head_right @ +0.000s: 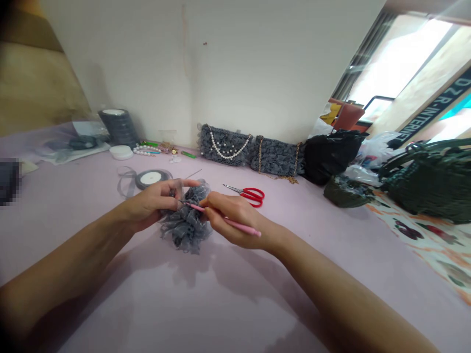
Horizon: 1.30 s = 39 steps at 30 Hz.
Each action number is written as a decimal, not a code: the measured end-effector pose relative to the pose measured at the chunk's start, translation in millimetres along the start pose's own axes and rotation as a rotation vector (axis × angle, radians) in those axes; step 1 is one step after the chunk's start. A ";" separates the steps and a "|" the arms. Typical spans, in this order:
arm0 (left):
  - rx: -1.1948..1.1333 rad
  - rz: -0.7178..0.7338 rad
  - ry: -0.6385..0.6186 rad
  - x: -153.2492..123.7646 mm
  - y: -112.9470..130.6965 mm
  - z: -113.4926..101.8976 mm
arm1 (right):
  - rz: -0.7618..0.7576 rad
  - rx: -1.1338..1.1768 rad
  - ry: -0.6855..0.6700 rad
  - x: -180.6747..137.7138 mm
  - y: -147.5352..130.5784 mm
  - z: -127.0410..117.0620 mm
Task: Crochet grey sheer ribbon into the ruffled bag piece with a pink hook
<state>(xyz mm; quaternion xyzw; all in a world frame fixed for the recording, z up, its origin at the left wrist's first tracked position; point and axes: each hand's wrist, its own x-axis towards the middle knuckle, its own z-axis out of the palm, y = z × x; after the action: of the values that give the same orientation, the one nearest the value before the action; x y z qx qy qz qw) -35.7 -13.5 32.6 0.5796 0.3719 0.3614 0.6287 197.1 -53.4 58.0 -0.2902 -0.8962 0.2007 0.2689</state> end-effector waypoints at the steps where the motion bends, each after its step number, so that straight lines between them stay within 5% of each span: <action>1: -0.018 -0.003 -0.020 -0.5 0.5 -0.6 | 0.036 0.076 -0.011 -0.1 0.7 -1.1; 6: -0.155 -0.096 -0.076 -1.4 -2.2 9.8 | 0.113 0.324 0.165 0.1 8.5 14.9; 11: -0.191 -0.118 -0.060 0.7 -6.6 17.8 | 0.211 0.206 0.387 4.0 11.5 31.3; 18: 0.417 0.194 0.129 4.5 1.5 -5.3 | 0.251 0.247 0.384 6.7 12.4 25.3; 21: 0.504 0.196 0.206 1.5 4.1 -3.5 | 0.245 0.231 0.376 5.6 10.9 26.6; 26: 0.155 0.151 0.086 -2.1 -3.4 22.8 | 0.107 -0.074 0.353 -0.1 14.5 37.2; 31: -0.226 0.036 0.247 -1.4 -14.7 49.8 | -0.135 -0.620 0.381 -2.6 29.4 50.1; 39: -0.441 -0.140 -0.007 -2.6 -7.2 33.3 | -0.297 -0.339 0.415 -5.5 40.2 40.8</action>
<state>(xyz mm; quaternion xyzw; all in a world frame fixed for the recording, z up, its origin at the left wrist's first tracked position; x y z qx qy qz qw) -7.2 -31.6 27.3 0.4021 0.3208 0.3875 0.7650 193.1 -35.0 3.7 -0.2315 -0.8754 -0.0568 0.4205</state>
